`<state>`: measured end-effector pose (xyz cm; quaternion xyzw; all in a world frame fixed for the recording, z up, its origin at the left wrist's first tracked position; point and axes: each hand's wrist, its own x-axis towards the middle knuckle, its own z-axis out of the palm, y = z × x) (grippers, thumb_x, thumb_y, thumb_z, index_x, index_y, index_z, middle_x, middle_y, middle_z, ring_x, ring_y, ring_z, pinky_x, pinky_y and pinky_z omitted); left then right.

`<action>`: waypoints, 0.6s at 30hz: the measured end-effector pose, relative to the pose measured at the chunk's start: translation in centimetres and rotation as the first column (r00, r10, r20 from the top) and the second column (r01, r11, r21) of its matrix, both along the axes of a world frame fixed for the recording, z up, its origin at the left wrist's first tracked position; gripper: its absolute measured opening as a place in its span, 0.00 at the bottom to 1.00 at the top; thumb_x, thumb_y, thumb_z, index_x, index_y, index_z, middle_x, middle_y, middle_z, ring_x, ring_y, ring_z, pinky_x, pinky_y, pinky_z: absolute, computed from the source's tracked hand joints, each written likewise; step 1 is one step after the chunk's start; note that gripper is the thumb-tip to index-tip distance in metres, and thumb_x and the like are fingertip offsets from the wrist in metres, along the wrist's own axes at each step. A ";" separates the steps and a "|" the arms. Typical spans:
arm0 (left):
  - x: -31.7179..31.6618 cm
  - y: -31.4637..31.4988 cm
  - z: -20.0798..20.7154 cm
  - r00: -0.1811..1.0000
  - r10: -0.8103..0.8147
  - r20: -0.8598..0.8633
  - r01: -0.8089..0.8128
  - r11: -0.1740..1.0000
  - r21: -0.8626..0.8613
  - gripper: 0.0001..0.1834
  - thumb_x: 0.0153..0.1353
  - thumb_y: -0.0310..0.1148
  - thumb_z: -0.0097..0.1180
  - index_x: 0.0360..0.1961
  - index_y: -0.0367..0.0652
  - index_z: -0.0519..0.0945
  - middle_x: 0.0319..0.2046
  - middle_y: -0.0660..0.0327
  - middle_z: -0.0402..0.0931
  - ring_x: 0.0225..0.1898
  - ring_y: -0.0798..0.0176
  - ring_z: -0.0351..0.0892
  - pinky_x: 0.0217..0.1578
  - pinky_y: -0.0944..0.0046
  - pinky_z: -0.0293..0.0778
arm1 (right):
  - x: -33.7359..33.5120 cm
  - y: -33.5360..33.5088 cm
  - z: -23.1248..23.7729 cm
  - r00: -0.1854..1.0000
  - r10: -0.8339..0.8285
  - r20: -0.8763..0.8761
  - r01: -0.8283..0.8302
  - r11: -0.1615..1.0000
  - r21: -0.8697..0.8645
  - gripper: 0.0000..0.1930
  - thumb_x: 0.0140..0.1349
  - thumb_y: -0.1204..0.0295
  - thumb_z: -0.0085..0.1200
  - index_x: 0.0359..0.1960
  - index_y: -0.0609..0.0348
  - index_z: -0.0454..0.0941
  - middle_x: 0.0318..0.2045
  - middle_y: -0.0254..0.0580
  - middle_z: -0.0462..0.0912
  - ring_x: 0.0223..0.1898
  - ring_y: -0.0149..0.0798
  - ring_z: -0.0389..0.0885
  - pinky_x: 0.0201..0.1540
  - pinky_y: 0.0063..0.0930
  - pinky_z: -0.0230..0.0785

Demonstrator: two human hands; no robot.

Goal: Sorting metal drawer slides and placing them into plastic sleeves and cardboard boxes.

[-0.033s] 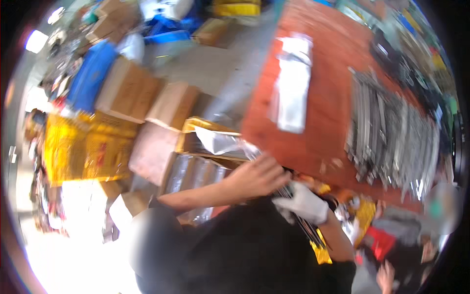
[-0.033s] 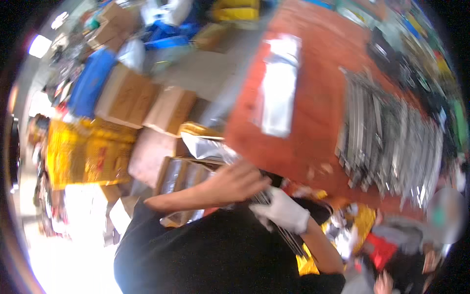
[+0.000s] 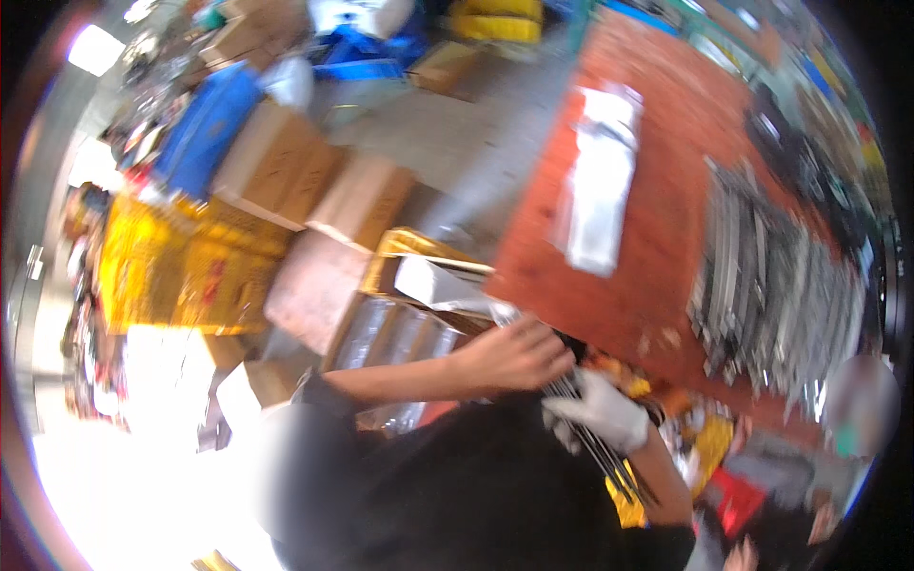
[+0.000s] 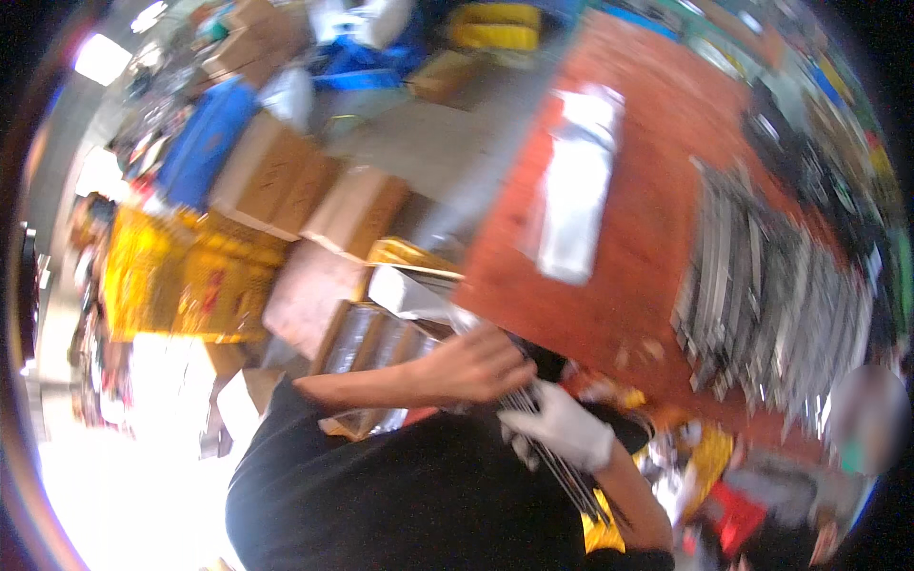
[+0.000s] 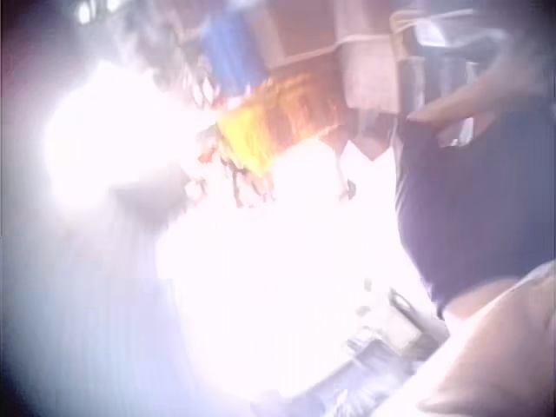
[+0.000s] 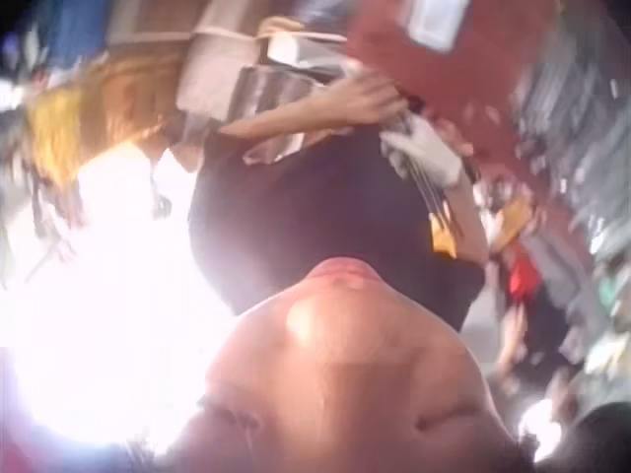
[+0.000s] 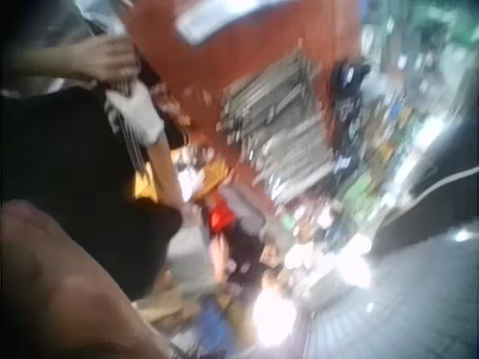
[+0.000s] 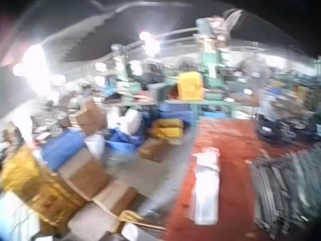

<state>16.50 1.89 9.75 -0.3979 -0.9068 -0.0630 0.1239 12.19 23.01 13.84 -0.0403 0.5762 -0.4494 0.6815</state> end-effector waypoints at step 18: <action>5.2 1.4 5.4 0.819 -0.496 0.289 -0.100 0.371 0.923 0.19 0.60 0.29 0.61 0.48 0.32 0.71 0.38 0.44 0.75 0.43 0.39 0.77 0.42 0.50 0.71 | -2.7 8.1 -12.8 0.402 -0.551 -0.731 0.268 0.834 -0.481 0.22 0.71 0.61 0.51 0.61 0.61 0.69 0.51 0.51 0.79 0.45 0.32 0.83 0.42 0.22 0.79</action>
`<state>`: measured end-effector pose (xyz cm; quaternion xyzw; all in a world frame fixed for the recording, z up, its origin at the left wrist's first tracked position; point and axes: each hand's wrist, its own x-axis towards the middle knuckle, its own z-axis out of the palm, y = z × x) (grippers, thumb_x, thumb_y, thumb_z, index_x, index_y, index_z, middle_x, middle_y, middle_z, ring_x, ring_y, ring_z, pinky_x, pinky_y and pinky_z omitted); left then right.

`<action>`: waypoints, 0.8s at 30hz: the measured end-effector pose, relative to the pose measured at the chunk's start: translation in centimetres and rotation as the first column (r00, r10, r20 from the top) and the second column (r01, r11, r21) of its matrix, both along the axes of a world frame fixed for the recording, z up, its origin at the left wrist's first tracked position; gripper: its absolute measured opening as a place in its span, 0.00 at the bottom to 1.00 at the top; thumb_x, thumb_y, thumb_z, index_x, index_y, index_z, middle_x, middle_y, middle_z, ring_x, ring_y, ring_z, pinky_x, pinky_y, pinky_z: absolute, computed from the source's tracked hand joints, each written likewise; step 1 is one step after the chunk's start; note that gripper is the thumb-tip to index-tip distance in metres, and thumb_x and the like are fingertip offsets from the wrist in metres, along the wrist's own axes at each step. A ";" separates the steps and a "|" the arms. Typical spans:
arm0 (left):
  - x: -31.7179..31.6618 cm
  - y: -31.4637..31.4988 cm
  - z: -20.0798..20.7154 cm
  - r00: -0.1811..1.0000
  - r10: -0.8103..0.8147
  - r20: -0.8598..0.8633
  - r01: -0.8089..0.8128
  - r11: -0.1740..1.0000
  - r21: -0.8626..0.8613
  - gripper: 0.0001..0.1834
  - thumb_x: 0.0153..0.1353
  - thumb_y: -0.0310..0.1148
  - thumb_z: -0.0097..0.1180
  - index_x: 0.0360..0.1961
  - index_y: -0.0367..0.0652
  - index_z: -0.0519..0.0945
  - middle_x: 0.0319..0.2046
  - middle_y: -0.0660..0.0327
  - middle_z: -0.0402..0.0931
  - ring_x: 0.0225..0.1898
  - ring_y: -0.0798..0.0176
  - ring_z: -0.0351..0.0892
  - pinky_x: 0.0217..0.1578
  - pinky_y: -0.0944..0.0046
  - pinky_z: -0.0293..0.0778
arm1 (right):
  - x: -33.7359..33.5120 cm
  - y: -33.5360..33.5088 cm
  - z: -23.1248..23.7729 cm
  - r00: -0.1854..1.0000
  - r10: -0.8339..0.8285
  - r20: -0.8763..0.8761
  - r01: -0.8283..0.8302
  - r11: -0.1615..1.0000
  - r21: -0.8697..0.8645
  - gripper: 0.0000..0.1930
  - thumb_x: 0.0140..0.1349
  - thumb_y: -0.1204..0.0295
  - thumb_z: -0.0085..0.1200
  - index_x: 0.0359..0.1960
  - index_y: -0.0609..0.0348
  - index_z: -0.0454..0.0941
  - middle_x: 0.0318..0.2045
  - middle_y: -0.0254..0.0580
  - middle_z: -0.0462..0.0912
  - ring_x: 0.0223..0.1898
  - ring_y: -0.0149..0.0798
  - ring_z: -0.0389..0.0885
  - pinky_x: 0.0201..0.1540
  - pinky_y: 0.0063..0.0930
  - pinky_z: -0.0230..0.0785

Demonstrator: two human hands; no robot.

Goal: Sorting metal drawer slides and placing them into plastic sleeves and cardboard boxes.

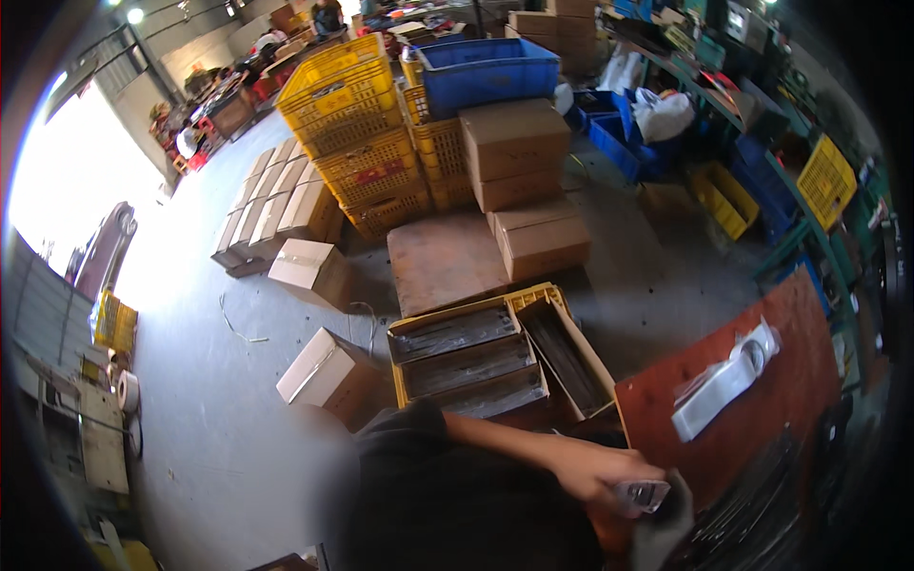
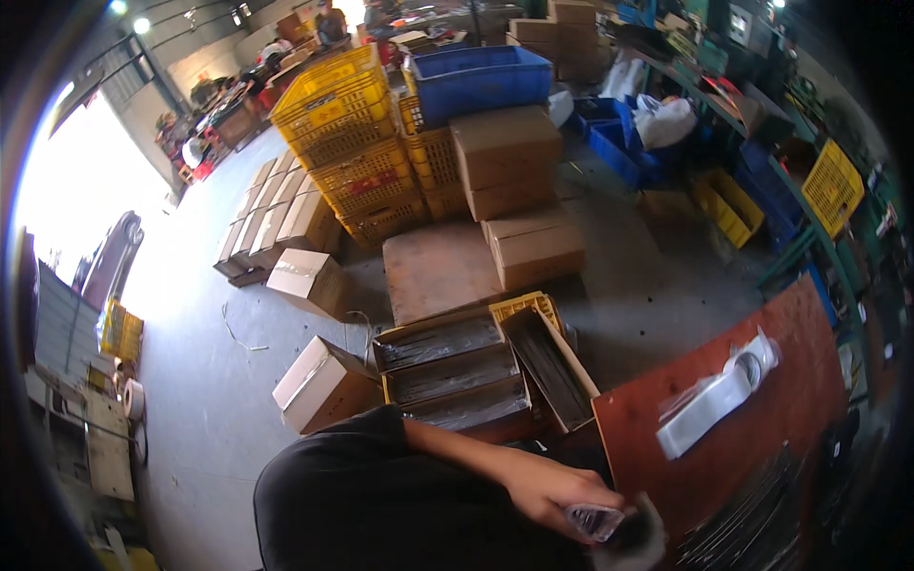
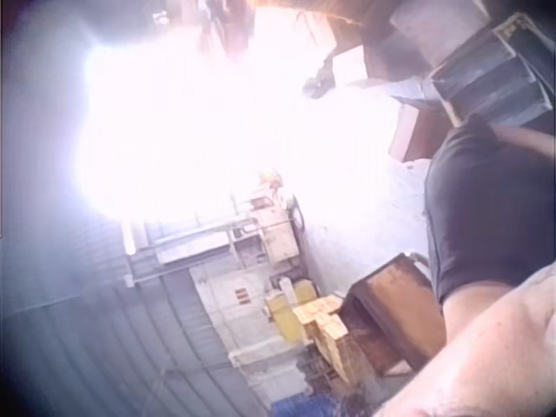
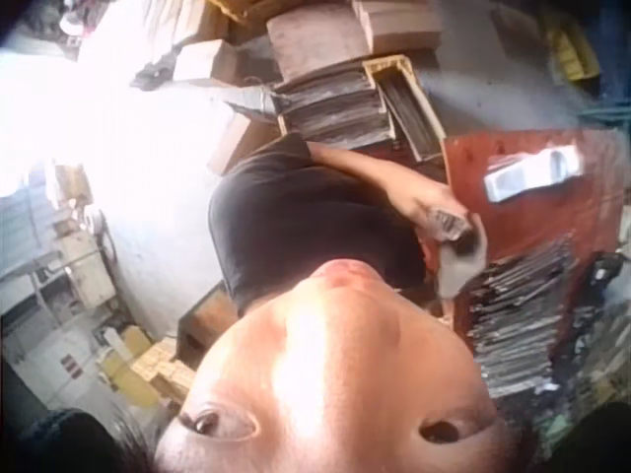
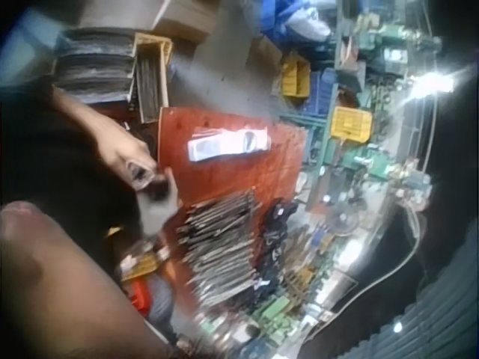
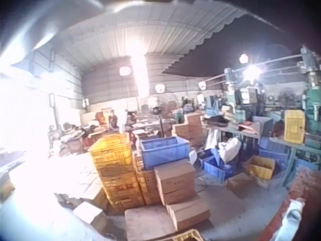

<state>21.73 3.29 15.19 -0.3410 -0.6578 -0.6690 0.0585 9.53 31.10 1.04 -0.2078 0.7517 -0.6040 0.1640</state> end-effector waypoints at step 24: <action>-2.2 -8.0 -10.4 0.917 0.222 -0.332 -0.388 0.691 -0.609 0.21 0.54 0.27 0.54 0.51 0.31 0.73 0.43 0.51 0.78 0.50 0.50 0.80 0.51 0.57 0.79 | 5.7 -13.0 11.8 0.917 0.209 -0.340 -0.182 0.977 0.110 0.23 0.44 0.75 0.77 0.44 0.55 0.82 0.39 0.49 0.85 0.34 0.40 0.86 0.36 0.26 0.80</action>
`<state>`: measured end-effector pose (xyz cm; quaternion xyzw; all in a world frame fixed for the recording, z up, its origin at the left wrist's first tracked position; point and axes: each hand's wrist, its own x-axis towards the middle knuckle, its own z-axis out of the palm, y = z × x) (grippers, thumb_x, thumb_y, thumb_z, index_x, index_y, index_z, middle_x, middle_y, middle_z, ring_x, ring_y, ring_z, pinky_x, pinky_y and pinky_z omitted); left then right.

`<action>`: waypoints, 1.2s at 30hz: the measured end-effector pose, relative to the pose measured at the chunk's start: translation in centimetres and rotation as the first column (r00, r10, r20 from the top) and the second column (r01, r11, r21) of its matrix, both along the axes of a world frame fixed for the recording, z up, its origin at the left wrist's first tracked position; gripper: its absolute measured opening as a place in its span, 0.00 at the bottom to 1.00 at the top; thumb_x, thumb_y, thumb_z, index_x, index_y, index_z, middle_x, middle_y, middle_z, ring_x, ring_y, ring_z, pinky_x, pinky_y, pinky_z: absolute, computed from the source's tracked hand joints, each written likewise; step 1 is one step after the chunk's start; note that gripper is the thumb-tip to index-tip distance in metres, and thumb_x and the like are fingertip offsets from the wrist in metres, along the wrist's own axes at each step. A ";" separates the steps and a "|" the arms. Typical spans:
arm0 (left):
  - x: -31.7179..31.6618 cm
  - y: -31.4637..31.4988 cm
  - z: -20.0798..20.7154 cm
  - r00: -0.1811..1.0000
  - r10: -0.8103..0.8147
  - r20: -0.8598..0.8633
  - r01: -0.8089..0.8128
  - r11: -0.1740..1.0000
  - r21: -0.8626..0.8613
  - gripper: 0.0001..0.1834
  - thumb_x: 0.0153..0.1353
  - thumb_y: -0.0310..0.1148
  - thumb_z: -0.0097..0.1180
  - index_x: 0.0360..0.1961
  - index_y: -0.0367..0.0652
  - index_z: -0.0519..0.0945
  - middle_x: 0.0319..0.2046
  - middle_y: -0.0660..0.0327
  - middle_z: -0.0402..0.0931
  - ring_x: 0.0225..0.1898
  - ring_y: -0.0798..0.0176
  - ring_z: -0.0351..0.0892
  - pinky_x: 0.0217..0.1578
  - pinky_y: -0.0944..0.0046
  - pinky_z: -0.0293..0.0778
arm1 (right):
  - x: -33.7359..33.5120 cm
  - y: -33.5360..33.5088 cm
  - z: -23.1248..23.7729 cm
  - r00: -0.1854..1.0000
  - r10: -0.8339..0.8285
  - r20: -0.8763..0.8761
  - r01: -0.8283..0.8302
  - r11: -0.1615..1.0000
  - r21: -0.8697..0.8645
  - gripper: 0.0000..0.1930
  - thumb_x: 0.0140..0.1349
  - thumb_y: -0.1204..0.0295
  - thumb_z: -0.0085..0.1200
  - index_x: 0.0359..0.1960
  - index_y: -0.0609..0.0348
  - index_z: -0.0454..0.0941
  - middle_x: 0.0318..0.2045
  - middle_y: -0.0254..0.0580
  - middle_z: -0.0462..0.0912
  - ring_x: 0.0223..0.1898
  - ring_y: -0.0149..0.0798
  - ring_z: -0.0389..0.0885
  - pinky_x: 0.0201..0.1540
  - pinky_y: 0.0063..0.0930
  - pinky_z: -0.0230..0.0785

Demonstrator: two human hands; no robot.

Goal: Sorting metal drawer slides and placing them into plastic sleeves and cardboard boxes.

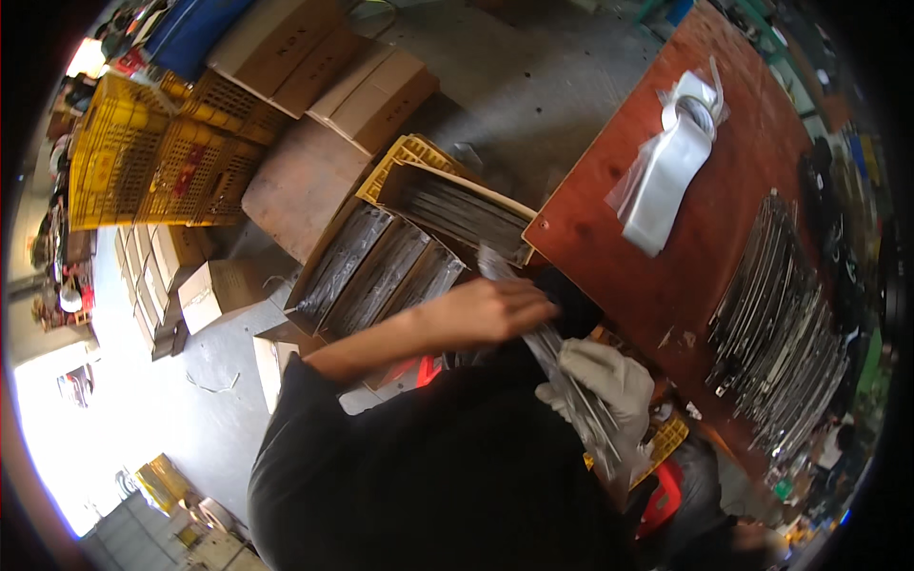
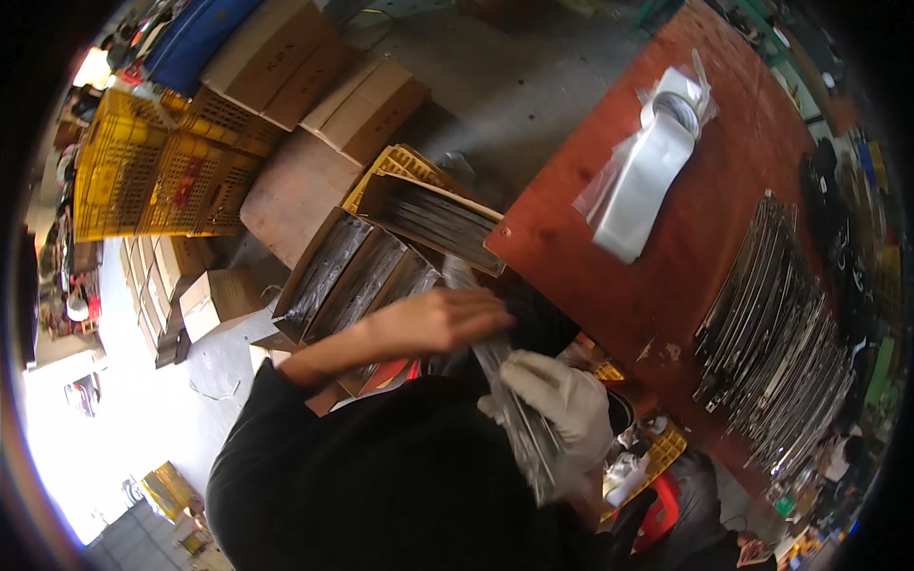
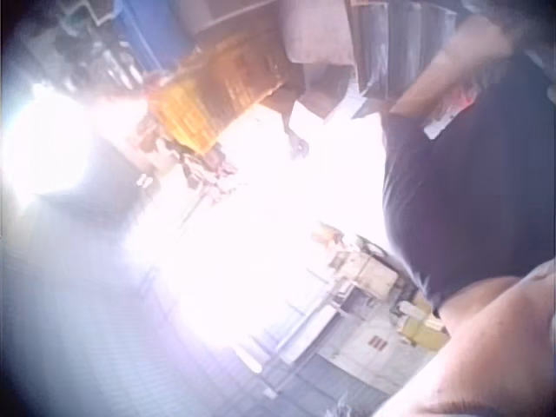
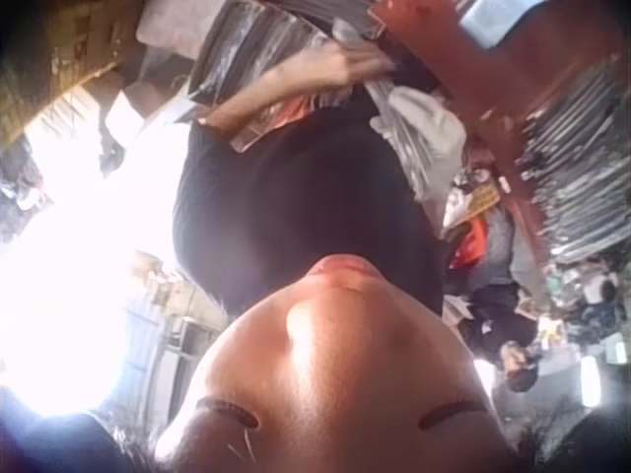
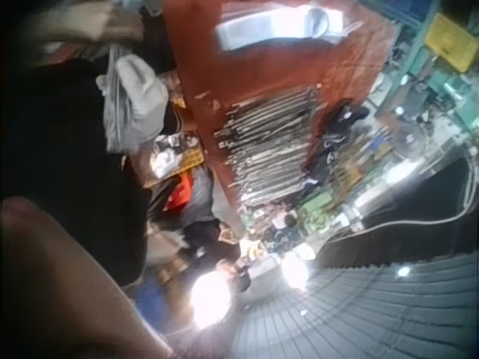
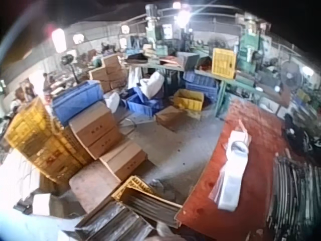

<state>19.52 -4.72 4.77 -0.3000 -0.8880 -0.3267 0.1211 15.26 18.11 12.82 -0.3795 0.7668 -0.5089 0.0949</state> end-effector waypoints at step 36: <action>-9.4 -13.8 -26.6 0.831 0.305 0.465 0.091 0.751 -0.654 0.15 0.51 0.25 0.64 0.42 0.42 0.84 0.41 0.52 0.84 0.45 0.52 0.85 0.42 0.59 0.82 | 0.7 -0.4 -8.9 0.960 -0.108 0.257 -0.129 0.645 0.753 0.21 0.65 0.59 0.58 0.54 0.58 0.77 0.51 0.51 0.81 0.53 0.55 0.79 0.55 0.43 0.72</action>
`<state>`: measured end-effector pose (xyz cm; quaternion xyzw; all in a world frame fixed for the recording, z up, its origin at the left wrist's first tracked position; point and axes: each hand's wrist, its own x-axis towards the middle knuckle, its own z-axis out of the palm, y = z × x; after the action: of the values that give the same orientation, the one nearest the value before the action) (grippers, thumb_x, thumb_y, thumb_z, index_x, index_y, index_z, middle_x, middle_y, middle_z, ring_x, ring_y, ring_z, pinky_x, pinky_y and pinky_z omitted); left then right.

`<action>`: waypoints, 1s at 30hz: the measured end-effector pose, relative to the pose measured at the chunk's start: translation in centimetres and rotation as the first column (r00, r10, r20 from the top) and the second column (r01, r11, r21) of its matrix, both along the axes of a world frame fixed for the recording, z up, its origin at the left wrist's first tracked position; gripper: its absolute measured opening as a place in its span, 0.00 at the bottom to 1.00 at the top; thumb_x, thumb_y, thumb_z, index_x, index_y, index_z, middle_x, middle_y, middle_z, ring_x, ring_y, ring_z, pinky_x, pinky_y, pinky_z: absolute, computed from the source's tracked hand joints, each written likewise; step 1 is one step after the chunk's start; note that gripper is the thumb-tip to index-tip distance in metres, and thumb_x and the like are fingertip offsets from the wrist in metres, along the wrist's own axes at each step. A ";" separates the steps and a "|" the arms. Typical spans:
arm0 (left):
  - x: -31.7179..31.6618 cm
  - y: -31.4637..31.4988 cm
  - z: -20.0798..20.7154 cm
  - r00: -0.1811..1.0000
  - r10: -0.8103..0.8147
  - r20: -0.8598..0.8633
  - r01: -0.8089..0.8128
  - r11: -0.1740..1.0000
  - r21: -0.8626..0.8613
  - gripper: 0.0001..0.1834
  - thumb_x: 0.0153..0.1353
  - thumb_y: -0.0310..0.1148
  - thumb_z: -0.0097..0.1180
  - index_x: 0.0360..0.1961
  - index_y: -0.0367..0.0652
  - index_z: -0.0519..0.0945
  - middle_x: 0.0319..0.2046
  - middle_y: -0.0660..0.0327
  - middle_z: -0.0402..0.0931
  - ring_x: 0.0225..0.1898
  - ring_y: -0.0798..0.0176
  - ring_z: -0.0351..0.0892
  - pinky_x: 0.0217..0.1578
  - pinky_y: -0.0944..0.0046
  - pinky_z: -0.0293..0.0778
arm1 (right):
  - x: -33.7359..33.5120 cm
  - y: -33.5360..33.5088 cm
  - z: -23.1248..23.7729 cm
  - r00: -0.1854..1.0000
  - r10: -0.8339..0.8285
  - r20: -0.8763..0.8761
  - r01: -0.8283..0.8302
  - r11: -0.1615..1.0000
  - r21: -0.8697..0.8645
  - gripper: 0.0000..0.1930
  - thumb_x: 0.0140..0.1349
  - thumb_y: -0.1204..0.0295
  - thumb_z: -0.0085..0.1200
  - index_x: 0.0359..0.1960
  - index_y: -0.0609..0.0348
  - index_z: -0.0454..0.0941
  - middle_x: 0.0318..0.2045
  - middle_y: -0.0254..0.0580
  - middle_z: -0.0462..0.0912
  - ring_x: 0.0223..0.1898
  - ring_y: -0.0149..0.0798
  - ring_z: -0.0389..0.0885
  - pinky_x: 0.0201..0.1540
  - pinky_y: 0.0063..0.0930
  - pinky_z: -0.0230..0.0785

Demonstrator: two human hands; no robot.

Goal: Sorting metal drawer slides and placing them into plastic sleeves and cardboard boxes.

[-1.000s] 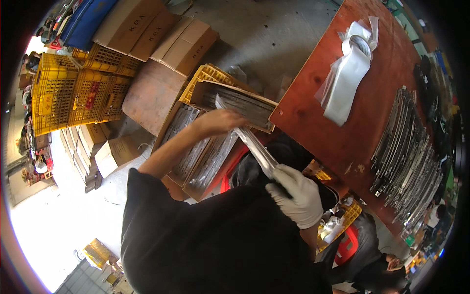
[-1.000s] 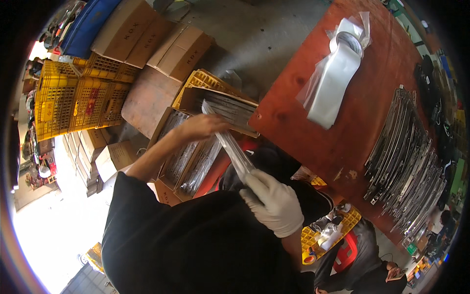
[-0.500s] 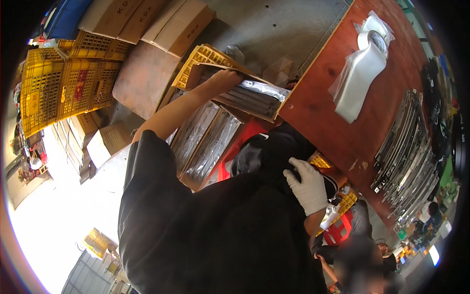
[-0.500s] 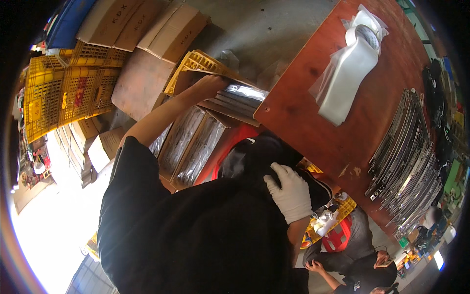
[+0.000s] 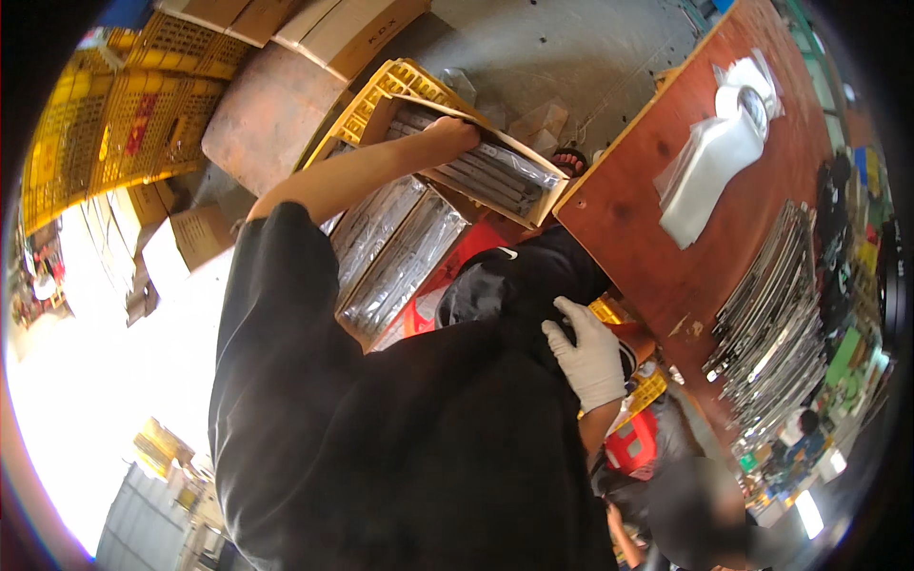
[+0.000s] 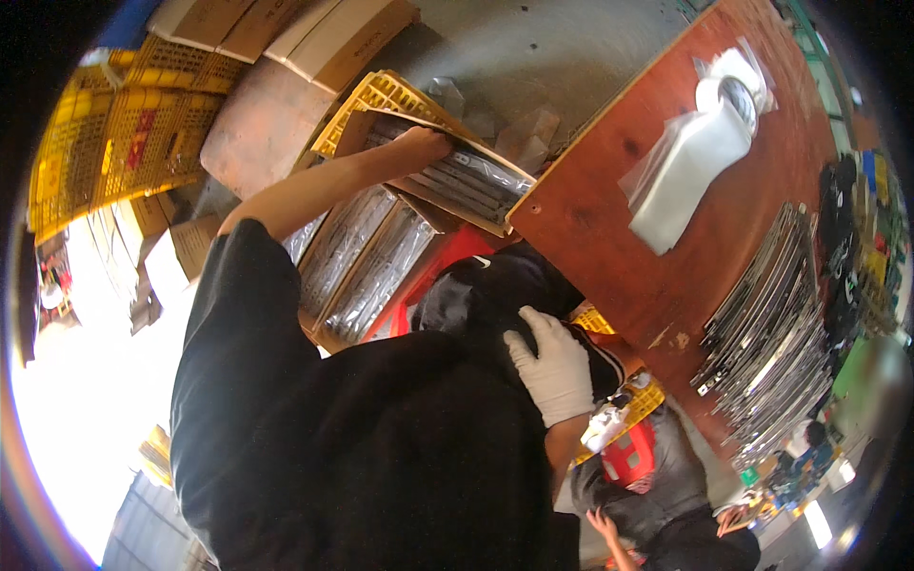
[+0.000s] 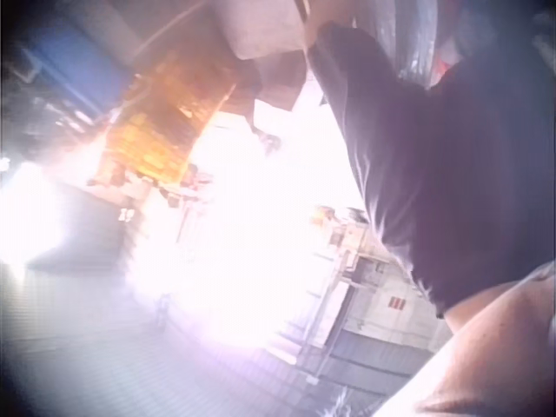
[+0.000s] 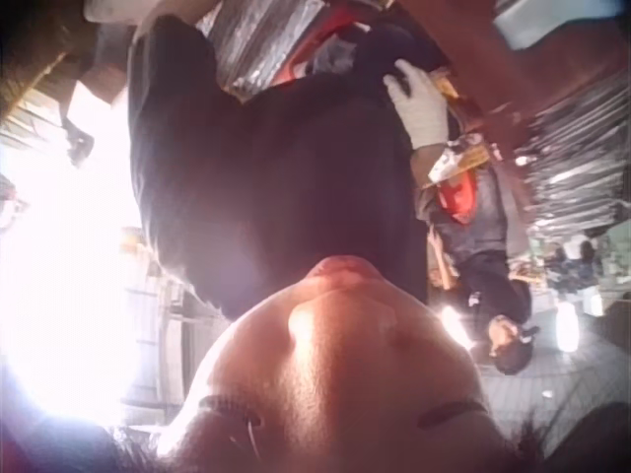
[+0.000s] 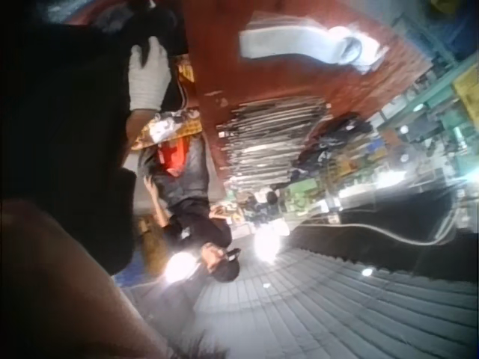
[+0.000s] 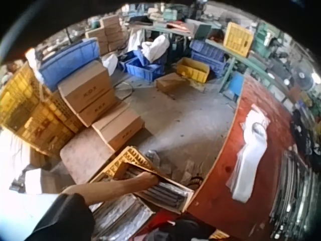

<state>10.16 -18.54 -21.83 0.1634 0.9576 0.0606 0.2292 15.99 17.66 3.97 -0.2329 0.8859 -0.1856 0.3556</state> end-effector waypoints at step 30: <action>-0.1 -2.3 -0.5 0.967 0.188 0.175 -0.203 0.976 0.075 0.39 0.56 0.64 0.59 0.49 0.34 0.80 0.51 0.39 0.78 0.54 0.36 0.76 0.57 0.47 0.72 | -23.7 12.1 4.7 0.384 -0.338 -0.859 0.837 0.521 0.169 0.18 0.60 0.55 0.62 0.42 0.55 0.78 0.40 0.48 0.81 0.44 0.47 0.83 0.45 0.39 0.78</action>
<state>10.09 -20.79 -22.34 0.0728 0.9427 0.1404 0.2938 -7.68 29.76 8.68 0.1916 0.9740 0.0888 -0.0824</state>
